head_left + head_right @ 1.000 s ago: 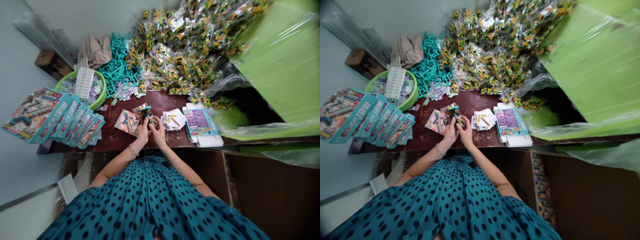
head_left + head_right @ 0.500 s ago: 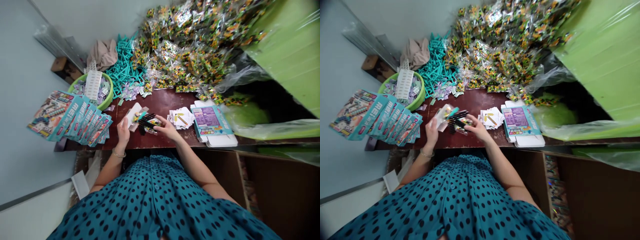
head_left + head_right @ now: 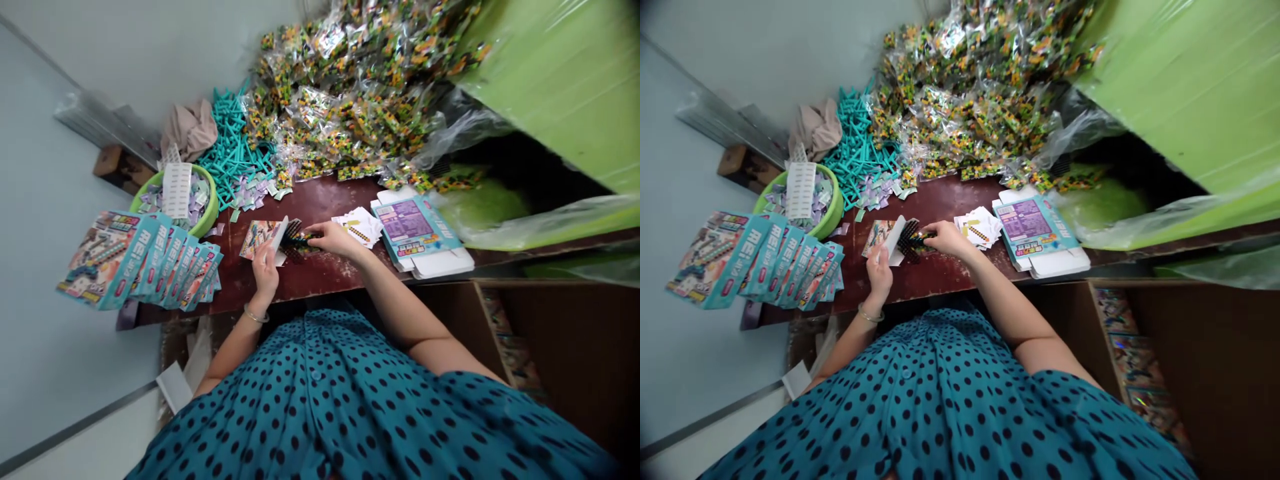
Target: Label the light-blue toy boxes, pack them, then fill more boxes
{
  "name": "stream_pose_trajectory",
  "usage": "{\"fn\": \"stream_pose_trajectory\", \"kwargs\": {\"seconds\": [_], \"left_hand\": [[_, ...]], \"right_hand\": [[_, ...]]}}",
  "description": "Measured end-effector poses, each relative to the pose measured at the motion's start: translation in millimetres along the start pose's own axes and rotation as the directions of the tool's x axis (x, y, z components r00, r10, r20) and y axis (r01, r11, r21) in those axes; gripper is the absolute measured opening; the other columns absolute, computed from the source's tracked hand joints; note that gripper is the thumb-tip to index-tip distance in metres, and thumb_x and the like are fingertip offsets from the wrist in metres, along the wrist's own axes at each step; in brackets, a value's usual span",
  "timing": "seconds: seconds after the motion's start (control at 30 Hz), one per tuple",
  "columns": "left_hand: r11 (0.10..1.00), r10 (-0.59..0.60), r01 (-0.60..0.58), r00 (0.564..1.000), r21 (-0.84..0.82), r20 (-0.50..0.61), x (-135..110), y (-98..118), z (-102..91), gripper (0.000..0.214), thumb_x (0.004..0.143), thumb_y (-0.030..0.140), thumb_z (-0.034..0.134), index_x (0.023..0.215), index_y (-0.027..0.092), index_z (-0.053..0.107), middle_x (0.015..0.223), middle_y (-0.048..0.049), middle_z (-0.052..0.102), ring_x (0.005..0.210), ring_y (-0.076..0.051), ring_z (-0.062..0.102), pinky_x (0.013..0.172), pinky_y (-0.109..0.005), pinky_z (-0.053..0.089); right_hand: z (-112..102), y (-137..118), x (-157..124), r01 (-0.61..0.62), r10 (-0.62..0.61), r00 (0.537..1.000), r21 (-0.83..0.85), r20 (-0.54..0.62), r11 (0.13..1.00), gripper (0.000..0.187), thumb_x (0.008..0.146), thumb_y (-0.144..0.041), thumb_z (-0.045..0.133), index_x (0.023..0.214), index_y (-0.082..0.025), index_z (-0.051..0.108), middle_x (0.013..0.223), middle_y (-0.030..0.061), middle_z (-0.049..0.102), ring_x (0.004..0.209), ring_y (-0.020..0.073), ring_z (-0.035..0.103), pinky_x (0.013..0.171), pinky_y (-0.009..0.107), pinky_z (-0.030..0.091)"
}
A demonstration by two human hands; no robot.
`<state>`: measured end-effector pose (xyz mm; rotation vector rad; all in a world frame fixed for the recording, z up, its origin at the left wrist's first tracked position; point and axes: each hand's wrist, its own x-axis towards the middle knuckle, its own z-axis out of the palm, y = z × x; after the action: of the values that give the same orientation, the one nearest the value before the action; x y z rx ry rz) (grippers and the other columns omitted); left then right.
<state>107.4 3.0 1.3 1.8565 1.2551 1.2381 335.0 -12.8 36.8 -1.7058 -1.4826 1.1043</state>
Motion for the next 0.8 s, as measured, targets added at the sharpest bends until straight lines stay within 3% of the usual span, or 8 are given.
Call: {"fn": "stream_pose_trajectory", "kwargs": {"seconds": [0.13,0.23,0.37,0.43,0.5,0.57,0.7,0.8], "left_hand": [[0.998,0.064,-0.064,0.992,-0.009,0.113,-2,12,14.4,0.057,0.104,0.062,0.043,0.118,0.018,0.076,0.124,-0.0152,0.075,0.122,-0.027,0.068,0.114,-0.048,0.049],[0.998,0.003,0.002,0.998,-0.070,0.062,4,24,12.3,0.058,0.103,0.064,0.045,0.117,0.017,0.077,0.122,-0.0148,0.076,0.120,-0.028,0.069,0.113,-0.046,0.050],[0.938,-0.226,0.208,0.974,-0.276,-0.034,34,36,-9.4,0.056,0.096,0.066,0.059,0.110,0.016,0.078,0.111,-0.0114,0.079,0.108,-0.028,0.074,0.102,-0.040,0.057],[0.882,-0.307,0.270,0.951,-0.387,-0.034,50,39,-16.8,0.056,0.091,0.067,0.065,0.108,0.015,0.078,0.107,-0.0107,0.080,0.105,-0.027,0.075,0.097,-0.038,0.059],[0.837,-0.327,0.290,0.945,-0.465,0.000,59,38,-16.3,0.060,0.089,0.069,0.066,0.110,0.014,0.077,0.111,-0.0123,0.079,0.108,-0.028,0.075,0.096,-0.038,0.059],[0.822,-0.299,0.252,0.954,-0.510,-0.009,55,33,-8.8,0.064,0.091,0.071,0.061,0.121,0.016,0.073,0.126,-0.0142,0.076,0.120,-0.028,0.071,0.101,-0.038,0.057],[0.816,-0.355,0.245,0.927,-0.524,-0.119,22,15,9.0,0.069,0.096,0.074,0.047,0.134,0.019,0.066,0.141,-0.0141,0.068,0.135,-0.025,0.062,0.110,-0.036,0.052],[0.743,-0.456,0.363,0.890,-0.563,-0.028,10,5,8.8,0.064,0.092,0.071,0.056,0.120,0.015,0.072,0.127,-0.0141,0.075,0.124,-0.026,0.068,0.105,-0.037,0.054]], "right_hand": [[20,-16,0,0.034,-0.035,0.997,-0.005,-0.068,0.999,0.050,0.084,-0.015,0.070,0.134,-0.018,0.068,0.120,0.0090,0.079,0.112,0.0272,0.075,0.104,0.041,0.057],[25,-34,-11,0.113,-0.097,0.973,0.069,-0.211,0.991,0.057,0.093,-0.028,0.067,0.148,-0.017,0.055,0.130,0.0125,0.074,0.110,0.0262,0.073,0.103,0.043,0.058],[11,-42,-23,0.324,-0.280,0.805,-0.008,-0.523,0.946,0.055,0.100,-0.044,0.059,0.153,-0.027,0.051,0.152,0.0116,0.057,0.136,0.0297,0.058,0.120,0.049,0.045],[10,-35,-15,0.400,-0.326,0.765,0.014,-0.555,0.916,0.068,0.098,-0.055,0.061,0.157,-0.028,0.045,0.161,0.0094,0.048,0.152,0.0312,0.042,0.128,0.051,0.034],[20,-24,1,0.399,-0.275,0.829,0.170,-0.486,0.901,0.078,0.094,-0.069,0.058,0.156,-0.023,0.047,0.159,0.0104,0.052,0.151,0.0319,0.042,0.127,0.050,0.035],[36,-14,15,0.317,-0.173,0.903,0.337,-0.394,0.886,0.082,0.092,-0.081,0.048,0.144,-0.018,0.058,0.143,0.0123,0.065,0.136,0.0317,0.057,0.119,0.045,0.045],[56,-5,22,0.249,-0.050,0.908,0.441,-0.415,0.862,0.085,0.088,-0.086,0.046,0.135,-0.018,0.065,0.131,0.0107,0.073,0.124,0.0293,0.065,0.113,0.040,0.048],[48,-3,15,0.220,-0.059,0.953,0.539,-0.298,0.813,0.086,0.090,-0.088,0.036,0.137,-0.022,0.067,0.132,0.0069,0.073,0.132,0.0266,0.062,0.116,0.038,0.046]]}}
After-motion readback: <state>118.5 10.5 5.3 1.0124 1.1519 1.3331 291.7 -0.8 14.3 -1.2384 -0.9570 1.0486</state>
